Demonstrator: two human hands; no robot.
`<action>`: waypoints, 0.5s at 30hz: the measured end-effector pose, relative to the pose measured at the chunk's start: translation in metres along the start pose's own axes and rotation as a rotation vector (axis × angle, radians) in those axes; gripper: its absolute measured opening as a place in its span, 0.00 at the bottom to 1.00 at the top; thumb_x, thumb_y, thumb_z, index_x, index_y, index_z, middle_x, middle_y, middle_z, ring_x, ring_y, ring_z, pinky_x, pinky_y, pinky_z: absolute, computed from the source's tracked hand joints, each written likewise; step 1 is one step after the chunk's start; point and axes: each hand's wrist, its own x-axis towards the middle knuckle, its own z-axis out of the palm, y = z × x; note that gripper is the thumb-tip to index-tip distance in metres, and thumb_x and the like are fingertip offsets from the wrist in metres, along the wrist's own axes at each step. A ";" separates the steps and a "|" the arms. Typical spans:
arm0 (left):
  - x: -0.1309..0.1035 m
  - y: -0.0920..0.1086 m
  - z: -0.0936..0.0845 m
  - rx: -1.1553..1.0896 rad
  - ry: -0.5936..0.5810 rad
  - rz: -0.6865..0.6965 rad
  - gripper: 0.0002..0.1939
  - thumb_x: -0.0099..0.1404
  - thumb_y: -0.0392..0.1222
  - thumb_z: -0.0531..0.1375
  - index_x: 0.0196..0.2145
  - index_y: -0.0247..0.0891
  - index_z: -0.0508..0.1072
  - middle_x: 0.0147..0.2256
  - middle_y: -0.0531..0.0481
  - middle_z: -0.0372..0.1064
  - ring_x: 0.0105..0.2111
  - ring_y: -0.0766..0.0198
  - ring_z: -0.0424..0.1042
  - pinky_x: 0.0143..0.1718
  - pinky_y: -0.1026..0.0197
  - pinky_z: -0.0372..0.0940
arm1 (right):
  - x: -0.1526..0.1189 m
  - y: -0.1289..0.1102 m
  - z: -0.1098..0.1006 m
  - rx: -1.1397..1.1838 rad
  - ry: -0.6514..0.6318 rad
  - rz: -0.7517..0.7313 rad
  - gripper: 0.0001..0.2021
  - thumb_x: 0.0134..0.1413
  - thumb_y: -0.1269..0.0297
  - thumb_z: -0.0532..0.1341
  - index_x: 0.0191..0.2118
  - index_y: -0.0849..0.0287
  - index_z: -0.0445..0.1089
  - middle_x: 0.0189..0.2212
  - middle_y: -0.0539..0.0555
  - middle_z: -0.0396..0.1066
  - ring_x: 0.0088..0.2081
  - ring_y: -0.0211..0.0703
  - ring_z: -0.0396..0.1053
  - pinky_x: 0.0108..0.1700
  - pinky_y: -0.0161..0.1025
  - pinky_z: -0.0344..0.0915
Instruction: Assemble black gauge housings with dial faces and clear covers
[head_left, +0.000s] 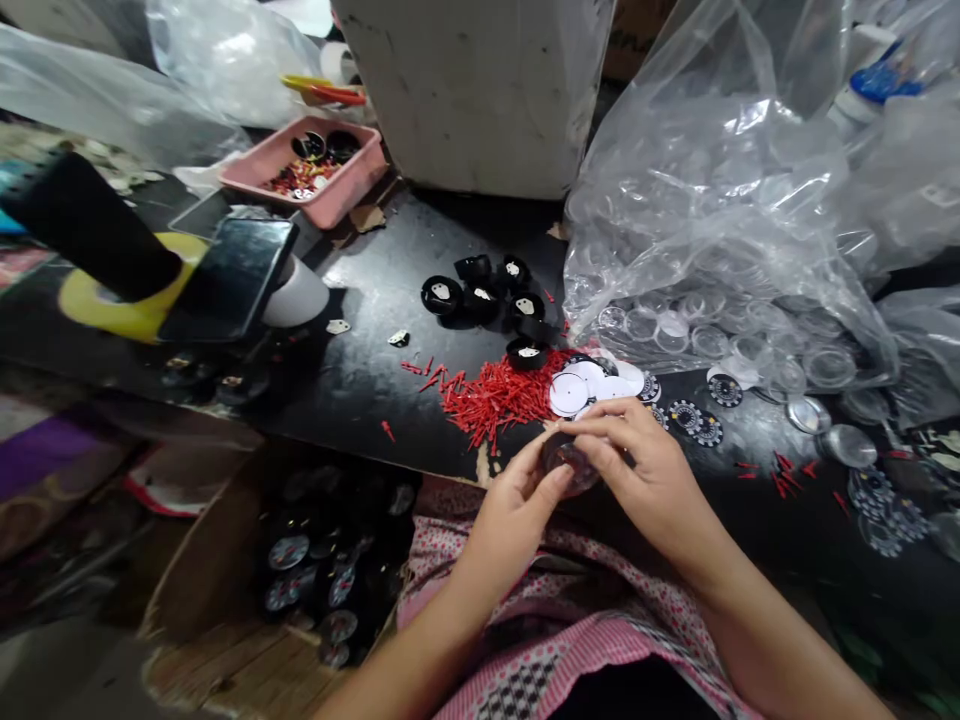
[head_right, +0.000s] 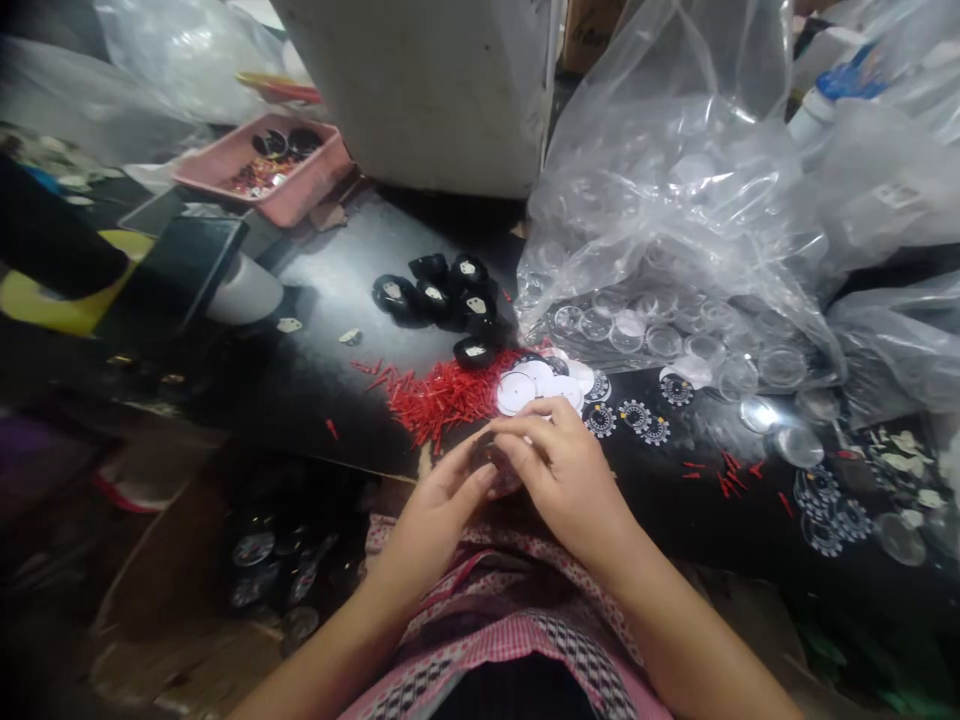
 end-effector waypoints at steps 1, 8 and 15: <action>-0.002 0.001 0.000 0.055 -0.015 0.020 0.22 0.64 0.43 0.62 0.56 0.45 0.72 0.58 0.46 0.69 0.60 0.53 0.65 0.61 0.50 0.61 | 0.002 0.001 0.000 -0.010 0.004 0.020 0.12 0.67 0.59 0.53 0.39 0.56 0.73 0.37 0.53 0.70 0.40 0.43 0.69 0.43 0.41 0.65; -0.004 -0.002 0.005 0.148 -0.114 0.077 0.22 0.66 0.42 0.61 0.57 0.44 0.69 0.61 0.47 0.66 0.62 0.57 0.63 0.63 0.54 0.58 | 0.008 -0.003 0.011 -0.245 0.113 -0.012 0.19 0.69 0.60 0.44 0.26 0.55 0.59 0.22 0.50 0.63 0.28 0.41 0.61 0.33 0.39 0.55; -0.015 0.005 -0.023 0.278 -0.019 0.018 0.19 0.63 0.44 0.62 0.52 0.43 0.73 0.54 0.46 0.73 0.55 0.54 0.71 0.59 0.52 0.63 | 0.011 -0.005 0.017 -0.142 -0.064 -0.019 0.19 0.69 0.57 0.48 0.29 0.56 0.65 0.26 0.50 0.69 0.31 0.42 0.65 0.38 0.40 0.57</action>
